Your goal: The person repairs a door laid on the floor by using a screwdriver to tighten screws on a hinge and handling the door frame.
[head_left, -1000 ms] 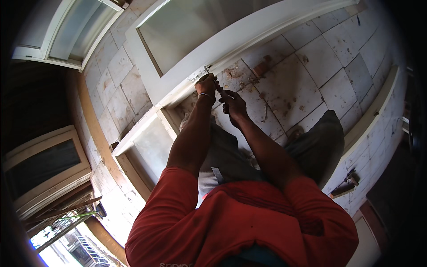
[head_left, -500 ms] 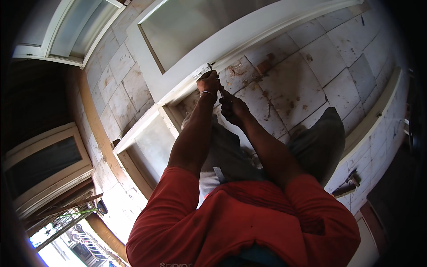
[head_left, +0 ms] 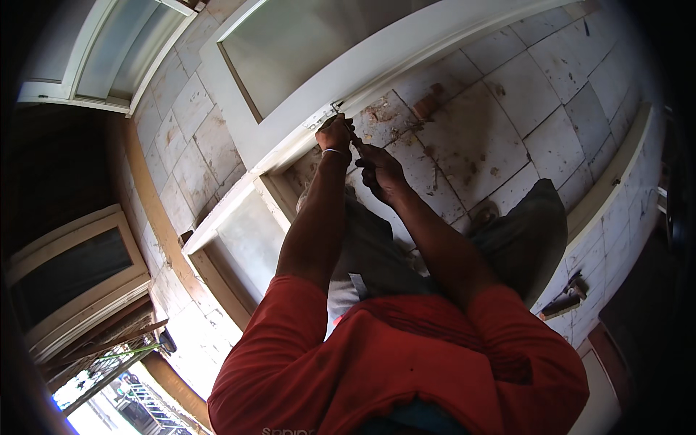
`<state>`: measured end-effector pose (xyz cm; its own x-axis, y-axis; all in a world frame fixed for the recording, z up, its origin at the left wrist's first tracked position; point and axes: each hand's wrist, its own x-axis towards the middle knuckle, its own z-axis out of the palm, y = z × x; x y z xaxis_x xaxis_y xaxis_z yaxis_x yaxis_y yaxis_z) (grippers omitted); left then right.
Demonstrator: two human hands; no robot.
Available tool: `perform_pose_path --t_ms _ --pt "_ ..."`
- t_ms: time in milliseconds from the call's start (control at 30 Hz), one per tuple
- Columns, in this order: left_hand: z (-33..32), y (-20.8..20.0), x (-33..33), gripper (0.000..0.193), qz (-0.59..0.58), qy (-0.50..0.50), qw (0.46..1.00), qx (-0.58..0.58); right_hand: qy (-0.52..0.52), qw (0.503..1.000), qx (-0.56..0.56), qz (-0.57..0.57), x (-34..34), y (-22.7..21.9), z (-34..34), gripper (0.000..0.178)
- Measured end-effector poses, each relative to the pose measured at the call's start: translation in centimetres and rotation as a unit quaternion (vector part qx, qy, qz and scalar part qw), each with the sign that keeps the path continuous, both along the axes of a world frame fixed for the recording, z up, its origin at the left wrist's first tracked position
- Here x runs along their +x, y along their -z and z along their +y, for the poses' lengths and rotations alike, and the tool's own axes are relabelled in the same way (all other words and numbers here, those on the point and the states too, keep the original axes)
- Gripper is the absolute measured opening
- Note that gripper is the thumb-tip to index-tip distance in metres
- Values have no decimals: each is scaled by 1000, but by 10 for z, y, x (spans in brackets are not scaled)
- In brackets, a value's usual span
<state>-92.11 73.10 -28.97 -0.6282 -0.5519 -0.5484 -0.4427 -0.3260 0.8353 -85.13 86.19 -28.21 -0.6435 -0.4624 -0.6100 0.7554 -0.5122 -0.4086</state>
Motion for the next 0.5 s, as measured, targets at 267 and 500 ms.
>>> perform_pose_path --t_ms 267,500 --pt "-15 4 4 20 17 -6 999 51 37 985 163 37 8 -33 -20 35" --pt "3 -6 2 20 4 46 997 66 20 927 304 219 0 2 -11 41"
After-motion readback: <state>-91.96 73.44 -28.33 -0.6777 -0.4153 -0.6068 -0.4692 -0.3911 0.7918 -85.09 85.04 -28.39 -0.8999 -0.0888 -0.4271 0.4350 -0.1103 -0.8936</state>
